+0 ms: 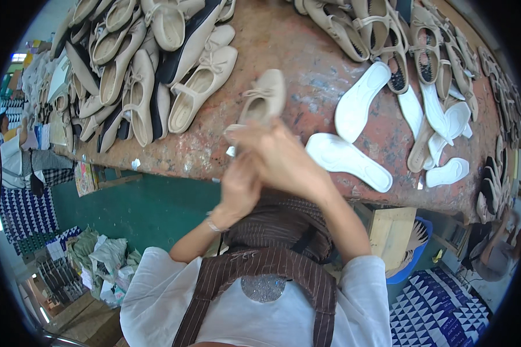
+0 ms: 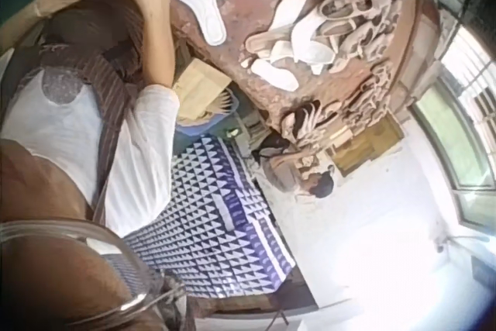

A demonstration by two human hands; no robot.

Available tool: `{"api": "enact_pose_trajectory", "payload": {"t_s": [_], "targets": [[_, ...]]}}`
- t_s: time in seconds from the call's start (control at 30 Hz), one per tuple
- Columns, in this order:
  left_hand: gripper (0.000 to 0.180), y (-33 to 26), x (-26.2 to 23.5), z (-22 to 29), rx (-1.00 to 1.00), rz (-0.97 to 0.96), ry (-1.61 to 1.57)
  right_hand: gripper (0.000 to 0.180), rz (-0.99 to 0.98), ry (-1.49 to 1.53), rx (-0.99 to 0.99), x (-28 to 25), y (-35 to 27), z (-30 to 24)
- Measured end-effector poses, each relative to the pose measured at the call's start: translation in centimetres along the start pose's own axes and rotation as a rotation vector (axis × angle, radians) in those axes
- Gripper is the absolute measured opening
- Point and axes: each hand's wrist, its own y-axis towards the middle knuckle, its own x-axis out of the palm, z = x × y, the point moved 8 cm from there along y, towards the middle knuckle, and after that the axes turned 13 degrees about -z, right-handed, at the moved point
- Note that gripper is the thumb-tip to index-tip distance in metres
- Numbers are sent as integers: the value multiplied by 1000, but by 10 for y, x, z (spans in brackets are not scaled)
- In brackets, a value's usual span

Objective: The person inserts insoles into shoes and places paper supports inside the shoes by hand.

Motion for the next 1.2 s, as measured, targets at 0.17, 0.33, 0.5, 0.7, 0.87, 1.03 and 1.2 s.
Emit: {"api": "enact_pose_trajectory", "payload": {"t_s": [0.17,0.33,0.5,0.7,0.87,1.03,1.2], "targets": [[48,47,-120,-21,156,146,472,23,210,760,-611,-91,-71,-130],[38,65,-172,-131,-216,-80,780,25,463,924,-744,-91,-99,-141],[38,71,-164,-137,-284,-27,733,23,659,968,-638,-86,-123,-133],[42,71,-159,-125,-361,-48,814,21,781,1014,-653,-93,-135,-125],[30,76,-160,-78,-318,163,807,44,507,-339,328,-64,-135,2],[36,148,-108,-12,-14,176,323,69,345,-442,667,-16,-196,90],[51,251,-17,23,5,-121,50,52,415,-398,574,-12,-210,109]]}}
